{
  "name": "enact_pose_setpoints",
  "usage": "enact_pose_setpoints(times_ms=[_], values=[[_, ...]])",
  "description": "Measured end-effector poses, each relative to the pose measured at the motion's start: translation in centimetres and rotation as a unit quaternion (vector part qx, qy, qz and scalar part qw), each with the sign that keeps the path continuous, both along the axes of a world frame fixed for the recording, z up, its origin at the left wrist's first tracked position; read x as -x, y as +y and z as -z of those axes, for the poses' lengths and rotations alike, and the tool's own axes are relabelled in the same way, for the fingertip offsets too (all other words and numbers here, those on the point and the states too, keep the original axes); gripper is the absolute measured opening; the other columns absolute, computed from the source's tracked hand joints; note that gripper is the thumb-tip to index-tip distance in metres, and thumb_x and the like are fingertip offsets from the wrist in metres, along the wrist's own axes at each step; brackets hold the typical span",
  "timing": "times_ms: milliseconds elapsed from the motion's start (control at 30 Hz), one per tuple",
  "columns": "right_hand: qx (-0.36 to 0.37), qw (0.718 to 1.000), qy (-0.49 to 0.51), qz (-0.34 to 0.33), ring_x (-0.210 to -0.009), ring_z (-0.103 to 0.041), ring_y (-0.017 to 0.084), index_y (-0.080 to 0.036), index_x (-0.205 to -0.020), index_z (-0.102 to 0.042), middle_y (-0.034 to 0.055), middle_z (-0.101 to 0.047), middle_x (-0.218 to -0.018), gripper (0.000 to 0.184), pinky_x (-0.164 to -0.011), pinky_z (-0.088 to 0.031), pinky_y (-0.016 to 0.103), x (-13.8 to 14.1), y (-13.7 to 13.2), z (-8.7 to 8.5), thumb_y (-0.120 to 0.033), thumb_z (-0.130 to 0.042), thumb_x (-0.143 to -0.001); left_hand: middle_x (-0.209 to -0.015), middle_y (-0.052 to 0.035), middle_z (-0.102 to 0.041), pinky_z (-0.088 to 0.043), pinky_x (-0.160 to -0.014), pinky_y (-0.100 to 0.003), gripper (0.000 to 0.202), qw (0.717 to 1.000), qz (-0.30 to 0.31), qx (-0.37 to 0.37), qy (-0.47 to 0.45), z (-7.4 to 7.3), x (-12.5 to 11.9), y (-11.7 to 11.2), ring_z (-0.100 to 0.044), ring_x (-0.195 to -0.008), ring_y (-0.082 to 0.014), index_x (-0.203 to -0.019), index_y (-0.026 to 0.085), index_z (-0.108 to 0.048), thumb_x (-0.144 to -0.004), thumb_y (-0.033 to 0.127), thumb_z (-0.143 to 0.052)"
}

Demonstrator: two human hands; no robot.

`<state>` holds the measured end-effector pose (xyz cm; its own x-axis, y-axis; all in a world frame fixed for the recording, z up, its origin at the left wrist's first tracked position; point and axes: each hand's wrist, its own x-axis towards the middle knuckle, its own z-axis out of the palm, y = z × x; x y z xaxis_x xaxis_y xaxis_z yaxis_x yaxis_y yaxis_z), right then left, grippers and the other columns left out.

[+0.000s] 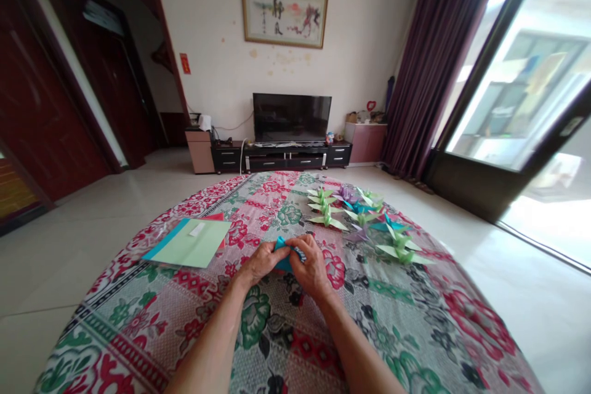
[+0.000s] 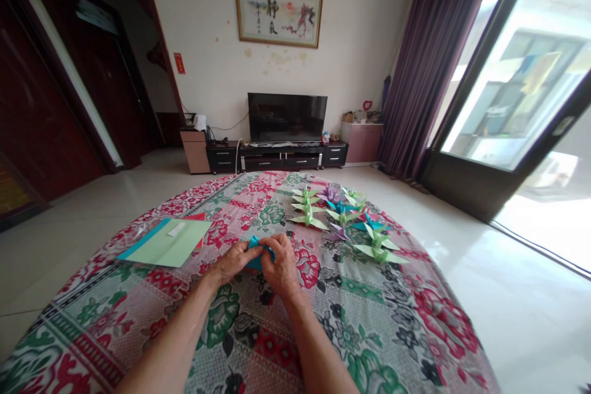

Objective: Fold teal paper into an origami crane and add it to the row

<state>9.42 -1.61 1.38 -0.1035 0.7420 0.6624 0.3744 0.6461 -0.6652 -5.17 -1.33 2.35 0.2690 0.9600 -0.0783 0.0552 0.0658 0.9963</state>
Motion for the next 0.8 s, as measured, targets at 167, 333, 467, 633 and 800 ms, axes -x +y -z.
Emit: enact_pose_setpoints(times_ms=[167, 333, 467, 633, 800], values=[[0.059, 0.997, 0.054, -0.012, -0.086, -0.054, 0.016, -0.021, -0.088, -0.066, 0.0033, -0.058, -0.086, 0.023, -0.078, -0.042, 0.029, -0.1, 0.1, -0.5, -0.017, -0.046, -0.079, -0.065, -0.0006, -0.062, -0.043, -0.051, -0.022, 0.034, 1.000, 0.013, -0.005, 0.010, -0.6, 0.0, -0.3, -0.052, -0.057, -0.0126, -0.082, 0.015, -0.066, -0.071, 0.047, -0.060], [0.177, 0.978, 0.075, -0.080, -0.078, -0.056, 0.017, -0.018, -0.080, -0.068, 0.0035, -0.063, -0.079, 0.025, -0.067, -0.043, 0.026, -0.7, 0.6, -1.0, -0.034, -0.049, -0.081, -0.066, -0.0015, -0.061, -0.041, -0.049, -0.021, 0.031, 0.997, 0.070, 0.001, 0.023, -0.7, 0.2, -0.4, -0.051, -0.056, -0.0129, -0.080, 0.015, -0.067, -0.070, 0.044, -0.062], [0.221, 0.966, 0.062, -0.120, -0.066, -0.052, 0.014, -0.017, -0.074, -0.068, 0.0015, -0.060, -0.070, 0.028, -0.058, -0.040, 0.023, -1.3, 0.6, -1.3, -0.038, -0.052, -0.079, -0.064, -0.0008, -0.059, -0.040, -0.050, -0.021, 0.030, 0.996, 0.089, -0.010, 0.029, -0.6, 0.3, -0.3, -0.048, -0.054, -0.0115, -0.076, 0.014, -0.066, -0.071, 0.043, -0.061], [0.212, 0.965, 0.048, -0.146, -0.068, -0.051, 0.013, -0.017, -0.073, -0.069, 0.0008, -0.058, -0.069, 0.027, -0.060, -0.039, 0.022, -1.8, 0.8, -1.6, -0.039, -0.054, -0.078, -0.061, 0.0005, -0.057, -0.039, -0.051, -0.021, 0.029, 0.995, 0.093, -0.024, 0.038, -0.7, 0.3, -0.3, -0.046, -0.053, -0.0109, -0.073, 0.014, -0.065, -0.071, 0.043, -0.061], [0.234, 0.957, 0.064, -0.159, -0.062, -0.049, 0.011, -0.016, -0.072, -0.068, 0.0002, -0.057, -0.065, 0.027, -0.055, -0.037, 0.021, -1.9, 0.9, -2.0, -0.040, -0.058, -0.075, -0.060, 0.0007, -0.057, -0.036, -0.051, -0.021, 0.029, 0.994, 0.095, -0.031, 0.055, -0.5, 0.3, -0.1, -0.046, -0.053, -0.0110, -0.073, 0.013, -0.064, -0.072, 0.042, -0.060]])
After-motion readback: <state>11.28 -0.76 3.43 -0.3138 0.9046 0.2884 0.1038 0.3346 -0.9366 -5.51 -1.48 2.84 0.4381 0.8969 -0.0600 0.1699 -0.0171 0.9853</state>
